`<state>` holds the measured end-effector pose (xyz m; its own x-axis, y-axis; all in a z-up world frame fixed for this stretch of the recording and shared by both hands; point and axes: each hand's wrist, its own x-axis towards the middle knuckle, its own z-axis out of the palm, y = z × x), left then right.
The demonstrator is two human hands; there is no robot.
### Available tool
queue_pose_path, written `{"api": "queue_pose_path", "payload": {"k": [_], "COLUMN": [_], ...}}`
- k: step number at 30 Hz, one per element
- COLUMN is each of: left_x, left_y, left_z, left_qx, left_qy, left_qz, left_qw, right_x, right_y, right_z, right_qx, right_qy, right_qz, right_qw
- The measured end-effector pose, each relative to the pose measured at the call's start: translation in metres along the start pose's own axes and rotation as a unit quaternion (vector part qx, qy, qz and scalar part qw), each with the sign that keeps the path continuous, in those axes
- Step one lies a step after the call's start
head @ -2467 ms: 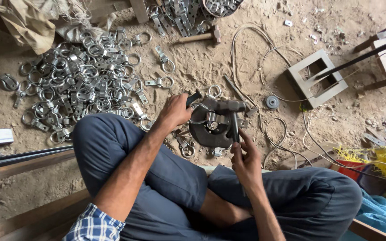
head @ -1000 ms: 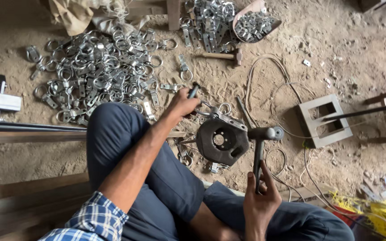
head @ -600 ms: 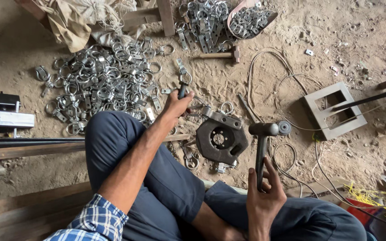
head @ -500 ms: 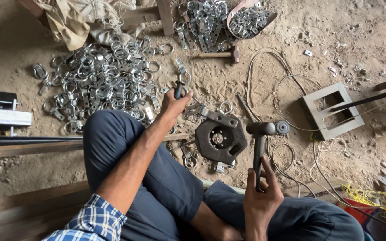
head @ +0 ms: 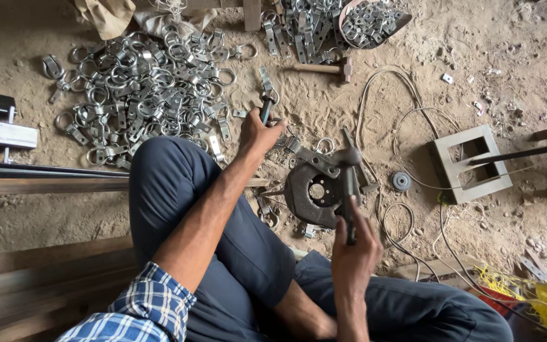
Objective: The person sits cross-legged on the floor and uses a hammer to strike metal parts placed on a metal anvil. They repeatedly pick up metal pieces, position them on the anvil, and hit them with the hammer.
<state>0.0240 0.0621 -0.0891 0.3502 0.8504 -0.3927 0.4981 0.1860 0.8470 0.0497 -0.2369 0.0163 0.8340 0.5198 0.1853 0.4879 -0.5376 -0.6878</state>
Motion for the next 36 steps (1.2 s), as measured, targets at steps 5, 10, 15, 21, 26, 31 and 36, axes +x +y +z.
{"api": "queue_pose_path", "payload": {"k": [5,10,15,21,26,31,36], "left_x": [0.000,-0.001,-0.011,-0.010,-0.010,-0.014,-0.011], "left_y": [-0.002,0.005,0.015,0.011,0.006,0.010,0.004], "left_z": [0.000,0.000,-0.008,-0.008,-0.008,-0.013,-0.010], "left_qx": [-0.006,0.028,0.006,-0.065,-0.073,-0.076,-0.082], "left_qy": [0.035,0.044,0.081,0.079,0.109,0.096,0.102], "left_qz": [0.012,-0.023,-0.010,-0.033,-0.013,-0.058,-0.038], "left_qw": [0.999,0.998,0.997,0.994,0.991,0.991,0.991], "right_x": [-0.003,-0.003,-0.002,0.001,-0.004,-0.009,-0.007], "right_y": [0.014,0.013,0.010,0.003,0.007,0.013,0.006], "right_z": [0.006,0.005,-0.003,-0.012,-0.007,-0.006,-0.005], "right_qx": [-0.034,-0.040,0.037,0.118,0.074,0.075,0.074], "right_qy": [-0.042,-0.063,-0.084,-0.168,-0.100,-0.078,-0.053], "right_qz": [0.014,0.042,-0.044,0.079,-0.032,0.000,-0.067], "right_qw": [0.998,0.996,0.995,0.976,0.992,0.994,0.994]}}
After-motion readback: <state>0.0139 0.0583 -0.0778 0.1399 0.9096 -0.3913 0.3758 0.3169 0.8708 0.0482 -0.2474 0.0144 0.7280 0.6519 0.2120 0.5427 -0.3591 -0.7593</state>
